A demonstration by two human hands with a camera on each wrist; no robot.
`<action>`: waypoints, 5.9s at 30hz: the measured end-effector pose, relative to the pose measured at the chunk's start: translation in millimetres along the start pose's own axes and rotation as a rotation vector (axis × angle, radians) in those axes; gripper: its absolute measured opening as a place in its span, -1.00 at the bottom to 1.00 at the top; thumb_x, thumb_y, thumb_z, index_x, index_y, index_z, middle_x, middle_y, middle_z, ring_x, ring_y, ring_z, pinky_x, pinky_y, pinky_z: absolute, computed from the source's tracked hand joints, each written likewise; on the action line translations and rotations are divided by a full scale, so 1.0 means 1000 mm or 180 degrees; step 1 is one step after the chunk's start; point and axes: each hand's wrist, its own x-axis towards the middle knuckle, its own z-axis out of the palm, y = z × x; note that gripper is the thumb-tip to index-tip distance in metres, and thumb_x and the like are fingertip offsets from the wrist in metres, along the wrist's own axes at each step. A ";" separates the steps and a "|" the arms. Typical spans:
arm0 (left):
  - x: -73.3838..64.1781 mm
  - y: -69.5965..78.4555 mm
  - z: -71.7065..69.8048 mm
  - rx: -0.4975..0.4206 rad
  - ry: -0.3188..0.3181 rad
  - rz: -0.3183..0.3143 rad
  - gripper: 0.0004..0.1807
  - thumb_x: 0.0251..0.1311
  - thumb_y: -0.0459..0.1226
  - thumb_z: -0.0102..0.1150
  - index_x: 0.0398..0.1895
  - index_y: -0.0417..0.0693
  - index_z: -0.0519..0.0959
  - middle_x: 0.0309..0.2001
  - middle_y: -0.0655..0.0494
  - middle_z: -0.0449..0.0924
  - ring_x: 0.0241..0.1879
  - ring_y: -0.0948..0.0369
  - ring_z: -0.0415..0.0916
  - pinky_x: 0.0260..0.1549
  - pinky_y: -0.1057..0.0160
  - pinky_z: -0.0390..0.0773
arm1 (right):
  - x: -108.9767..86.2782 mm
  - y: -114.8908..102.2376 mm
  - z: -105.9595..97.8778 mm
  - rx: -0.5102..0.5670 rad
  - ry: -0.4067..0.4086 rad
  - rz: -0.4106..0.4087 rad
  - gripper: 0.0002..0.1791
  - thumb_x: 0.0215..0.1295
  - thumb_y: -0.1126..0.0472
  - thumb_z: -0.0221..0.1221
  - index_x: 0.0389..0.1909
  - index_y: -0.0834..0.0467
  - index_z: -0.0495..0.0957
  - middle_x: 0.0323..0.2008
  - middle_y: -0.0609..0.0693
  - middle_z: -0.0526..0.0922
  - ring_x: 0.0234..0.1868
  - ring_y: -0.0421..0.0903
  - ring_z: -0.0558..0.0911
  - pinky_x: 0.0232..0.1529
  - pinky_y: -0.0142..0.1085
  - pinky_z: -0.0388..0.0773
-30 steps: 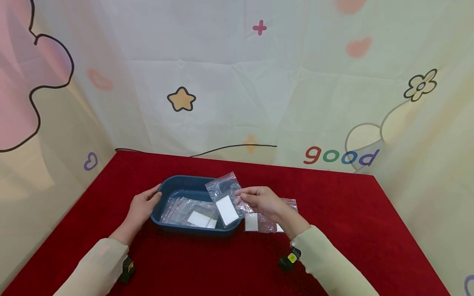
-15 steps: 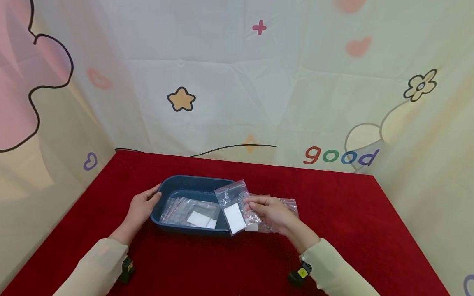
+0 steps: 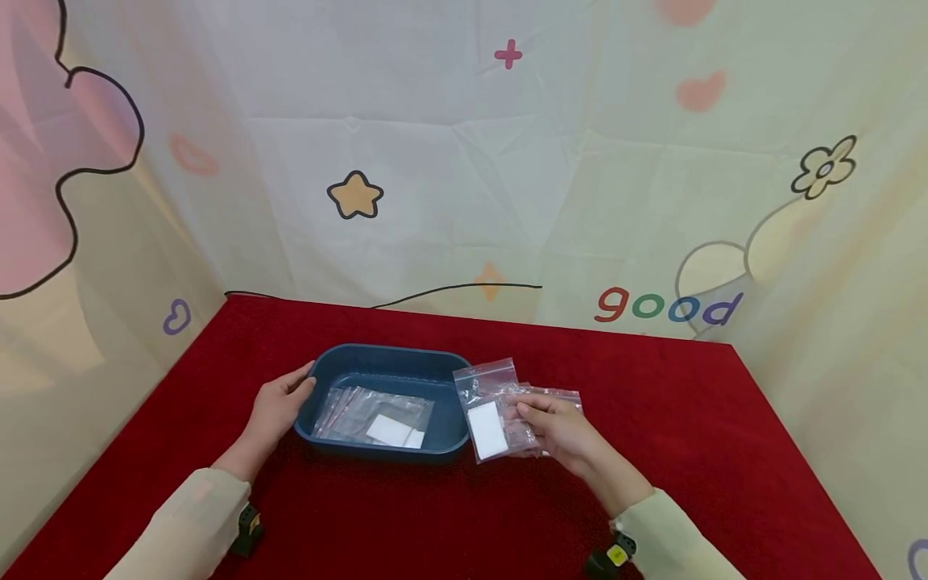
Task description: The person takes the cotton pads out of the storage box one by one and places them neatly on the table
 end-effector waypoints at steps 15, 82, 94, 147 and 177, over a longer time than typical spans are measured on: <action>-0.001 -0.001 0.000 -0.0014 0.0023 -0.0008 -0.42 0.57 -0.22 -0.08 0.57 -0.16 0.19 0.53 -0.28 0.22 0.52 -0.20 0.23 0.46 -0.16 0.36 | -0.011 0.015 -0.030 0.0434 0.0043 -0.0038 -0.66 0.59 0.27 -0.02 -0.10 -0.15 0.71 -0.29 -0.28 0.75 -0.23 -0.33 0.72 -0.15 -0.37 0.71; -0.001 0.000 -0.001 -0.0065 -0.0037 -0.0030 -0.41 0.59 -0.18 -0.10 0.58 -0.15 0.17 0.54 -0.27 0.20 0.55 -0.21 0.18 0.48 -0.17 0.32 | -0.027 0.053 -0.155 0.0223 0.0544 0.0313 -0.63 0.61 0.29 -0.07 -0.26 -0.11 0.67 -0.36 -0.29 0.77 -0.28 -0.40 0.74 -0.21 -0.47 0.69; -0.003 0.003 0.000 -0.0030 -0.0030 0.0008 -0.41 0.59 -0.18 -0.10 0.58 -0.17 0.17 0.53 -0.27 0.21 0.54 -0.19 0.19 0.48 -0.14 0.34 | -0.028 0.051 -0.159 -0.0246 0.0709 0.0320 -0.70 0.59 0.29 -0.01 0.11 0.35 0.58 -0.37 -0.25 0.75 -0.31 -0.38 0.73 -0.23 -0.46 0.70; -0.002 0.001 0.000 -0.0070 -0.0037 -0.0026 -0.41 0.58 -0.19 -0.09 0.58 -0.15 0.17 0.54 -0.27 0.21 0.54 -0.19 0.19 0.48 -0.16 0.33 | -0.028 0.033 -0.144 -0.1985 0.1341 0.0469 -0.60 0.40 0.18 0.21 -0.01 0.49 0.59 -0.42 0.00 0.68 -0.39 -0.18 0.56 -0.38 -0.33 0.56; 0.000 -0.003 0.001 -0.0065 -0.0006 -0.0004 -0.41 0.57 -0.17 -0.07 0.58 -0.12 0.19 0.54 -0.26 0.22 0.52 -0.19 0.25 0.45 -0.15 0.38 | -0.026 0.037 -0.144 -0.2550 0.1459 0.0374 -0.61 0.30 0.17 0.30 -0.08 0.45 0.55 -0.35 0.20 0.67 -0.42 -0.10 0.56 -0.43 -0.33 0.54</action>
